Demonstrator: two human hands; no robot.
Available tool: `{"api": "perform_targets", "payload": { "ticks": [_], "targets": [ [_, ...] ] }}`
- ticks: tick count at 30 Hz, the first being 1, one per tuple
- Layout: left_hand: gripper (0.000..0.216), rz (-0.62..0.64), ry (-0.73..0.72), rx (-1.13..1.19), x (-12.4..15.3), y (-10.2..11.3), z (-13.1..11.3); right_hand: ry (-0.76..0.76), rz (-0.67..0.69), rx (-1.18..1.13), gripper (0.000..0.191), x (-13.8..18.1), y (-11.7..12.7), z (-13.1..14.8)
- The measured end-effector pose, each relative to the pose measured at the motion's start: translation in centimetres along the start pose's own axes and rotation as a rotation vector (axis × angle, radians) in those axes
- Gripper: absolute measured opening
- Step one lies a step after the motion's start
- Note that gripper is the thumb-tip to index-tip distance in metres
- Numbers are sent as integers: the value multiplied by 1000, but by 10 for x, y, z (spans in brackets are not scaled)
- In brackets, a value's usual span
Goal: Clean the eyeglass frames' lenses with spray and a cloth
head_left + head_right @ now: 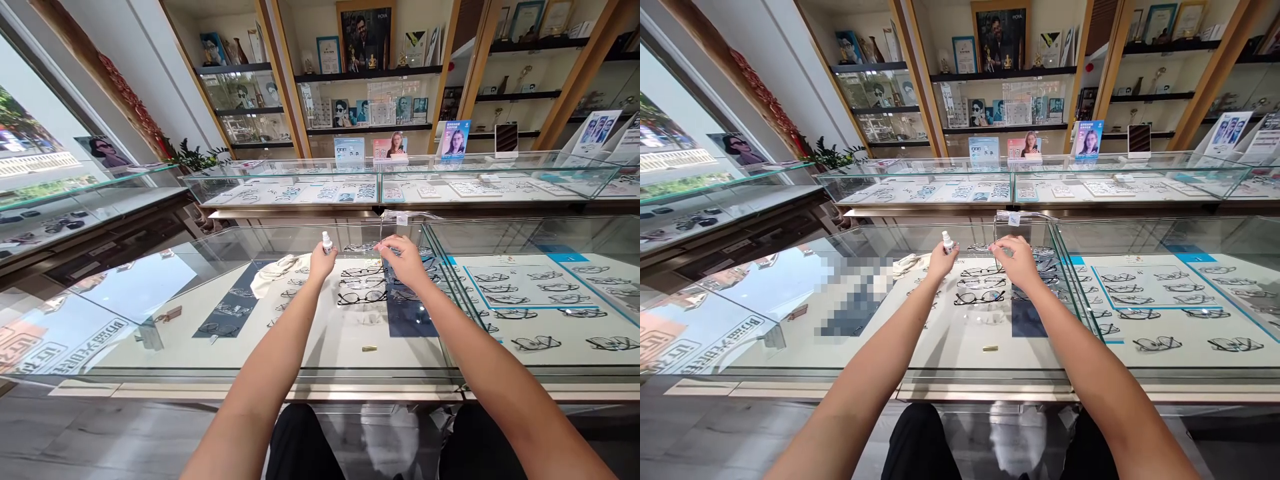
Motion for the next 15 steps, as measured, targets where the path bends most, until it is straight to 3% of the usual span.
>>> {"api": "perform_targets", "payload": {
  "ticks": [4, 7, 11, 15],
  "targets": [
    [20, 155, -11, 127, 12, -12, -24, -69, 19, -257, 26, -5, 2, -1],
    [30, 370, 11, 313, 34, -24, -51, -116, 39, -367, 27, -6, 2, 0],
    [71, 768, 95, 670, 73, -38, -86, -155, 77, -403, 25, -4, -2, 4],
    [86, 886, 118, 718, 91, -38, -100, -167, 112, -416, 26, -1, -6, 9]
  ]
}}
Point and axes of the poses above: each hand's wrist, its own x-axis away from the middle knuckle, its own y-axis out of the back of the hand, z = x × y, the point moved 7 cm from there along -x, towards the middle knuckle, and after that the axes turned 2 degrees about y, right-handed, at the moved point
